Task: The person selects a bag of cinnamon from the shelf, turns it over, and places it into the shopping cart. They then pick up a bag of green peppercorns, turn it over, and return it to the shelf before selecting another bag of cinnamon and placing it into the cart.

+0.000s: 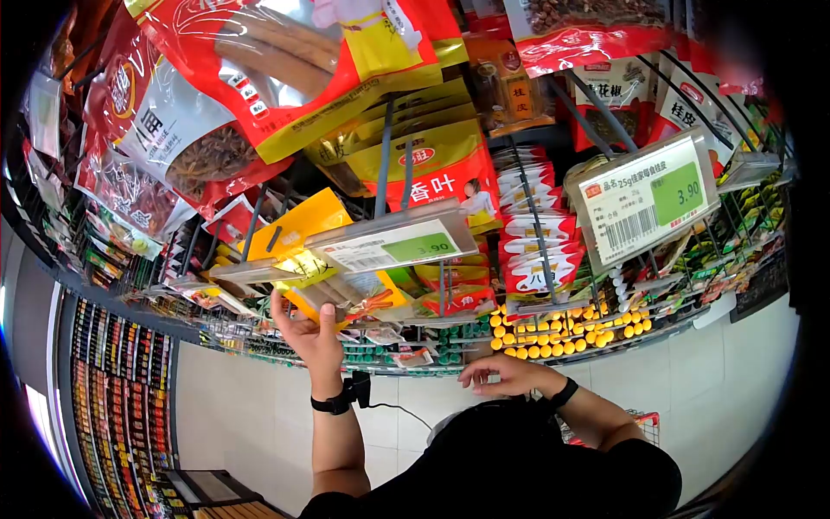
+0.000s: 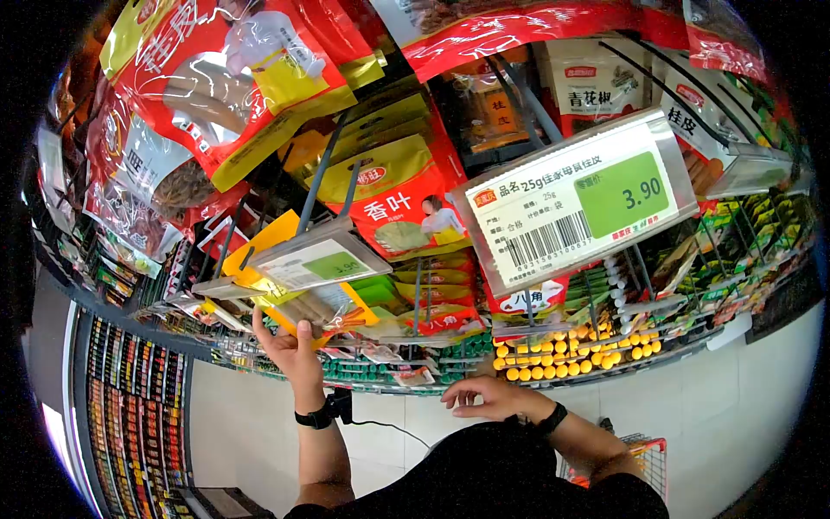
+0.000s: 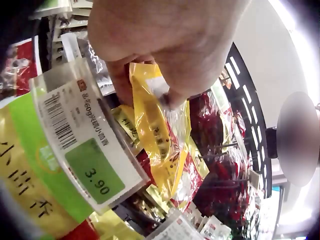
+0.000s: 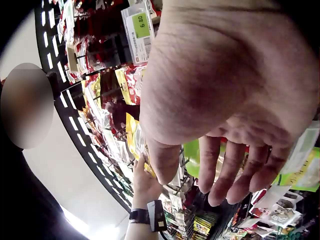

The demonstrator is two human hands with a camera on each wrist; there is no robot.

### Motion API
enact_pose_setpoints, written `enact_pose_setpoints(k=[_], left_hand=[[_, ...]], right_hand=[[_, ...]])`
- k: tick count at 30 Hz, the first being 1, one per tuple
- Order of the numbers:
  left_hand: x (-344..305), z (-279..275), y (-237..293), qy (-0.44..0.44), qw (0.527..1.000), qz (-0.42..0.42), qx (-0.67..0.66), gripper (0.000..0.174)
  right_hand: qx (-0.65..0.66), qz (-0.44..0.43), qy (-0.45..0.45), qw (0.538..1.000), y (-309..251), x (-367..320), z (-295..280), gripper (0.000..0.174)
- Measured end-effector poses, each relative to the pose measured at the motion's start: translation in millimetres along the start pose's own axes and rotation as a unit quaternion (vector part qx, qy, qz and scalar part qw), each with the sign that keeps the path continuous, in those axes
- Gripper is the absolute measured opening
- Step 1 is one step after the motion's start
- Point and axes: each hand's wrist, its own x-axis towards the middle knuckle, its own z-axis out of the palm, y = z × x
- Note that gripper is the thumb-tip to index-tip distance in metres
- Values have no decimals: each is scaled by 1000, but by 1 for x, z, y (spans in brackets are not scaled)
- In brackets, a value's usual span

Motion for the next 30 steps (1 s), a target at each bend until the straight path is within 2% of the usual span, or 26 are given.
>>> enact_pose_setpoints(k=[6,9,10,13,14,15,18,21,22,25,30], left_hand=[[13,2,10,-7,1000,-10,19,77],[26,10,18,-18,998,33,44,76],[30,17,26,-15,997,62,31,70],[36,23,35,-23,998,54,14,61],[39,28,38,-22,998,58,-3,50],[48,19,20,-46,993,93,51,42],[66,20,11,-91,990,89,58,32],[81,22,14,-142,988,62,3,34],[87,20,19,-167,982,82,42,39],[98,23,16,-181,977,104,42,42],[116,29,7,-237,967,87,20,57]], right_hand=[[-1,7,-8,1000,6,5,2,35],[-14,10,-14,1000,11,6,6,36],[-16,10,-10,1000,10,6,7,37],[-36,39,-15,998,0,4,7,36],[-36,40,-8,999,-1,2,7,34],[-36,41,-5,999,-2,2,7,34],[-30,43,8,999,-1,-3,10,33],[-44,57,18,997,-2,-8,13,34],[-48,60,22,997,-3,-9,14,34],[-60,54,47,996,-7,-11,20,35],[-60,53,107,991,-14,-6,40,34]])
